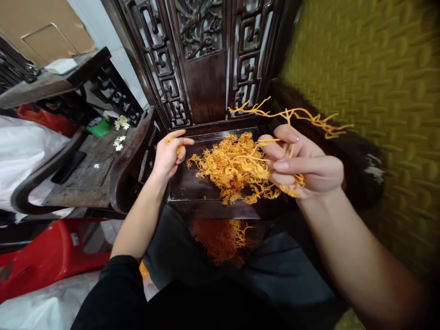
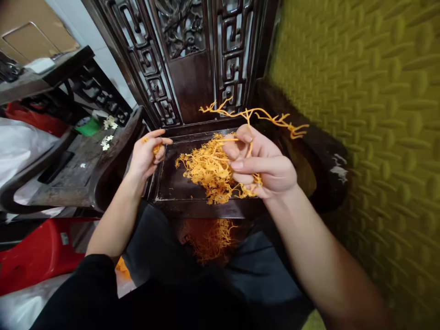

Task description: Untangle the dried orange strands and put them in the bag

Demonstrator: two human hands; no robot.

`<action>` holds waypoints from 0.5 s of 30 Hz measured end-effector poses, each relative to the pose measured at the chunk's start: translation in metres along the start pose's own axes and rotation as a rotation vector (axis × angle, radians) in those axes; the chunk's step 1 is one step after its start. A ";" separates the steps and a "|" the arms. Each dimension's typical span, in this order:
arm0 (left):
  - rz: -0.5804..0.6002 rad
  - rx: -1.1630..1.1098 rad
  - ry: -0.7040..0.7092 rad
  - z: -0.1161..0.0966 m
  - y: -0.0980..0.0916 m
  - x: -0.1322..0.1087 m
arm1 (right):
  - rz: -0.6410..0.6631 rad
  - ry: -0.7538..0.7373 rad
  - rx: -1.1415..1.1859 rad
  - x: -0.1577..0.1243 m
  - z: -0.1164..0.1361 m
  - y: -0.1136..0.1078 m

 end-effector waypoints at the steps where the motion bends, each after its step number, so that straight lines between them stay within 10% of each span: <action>1: 0.086 0.001 -0.038 0.002 0.013 -0.009 | -0.016 0.000 0.003 0.001 -0.001 -0.002; 8: 0.535 0.170 -0.140 0.012 0.065 -0.055 | -0.120 -0.036 -0.153 0.007 -0.004 -0.011; 15: 0.525 0.483 0.048 0.007 0.079 -0.062 | -0.207 -0.067 -0.198 0.013 -0.008 -0.009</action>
Point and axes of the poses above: each hand's wrist, its own x-axis towards the middle knuckle, its own y-axis out of the palm, z = x × y, the point moved 6 cm from there along x, towards the middle knuckle, and after that the axes turned 10 degrees about -x, right-handed, at the moved point
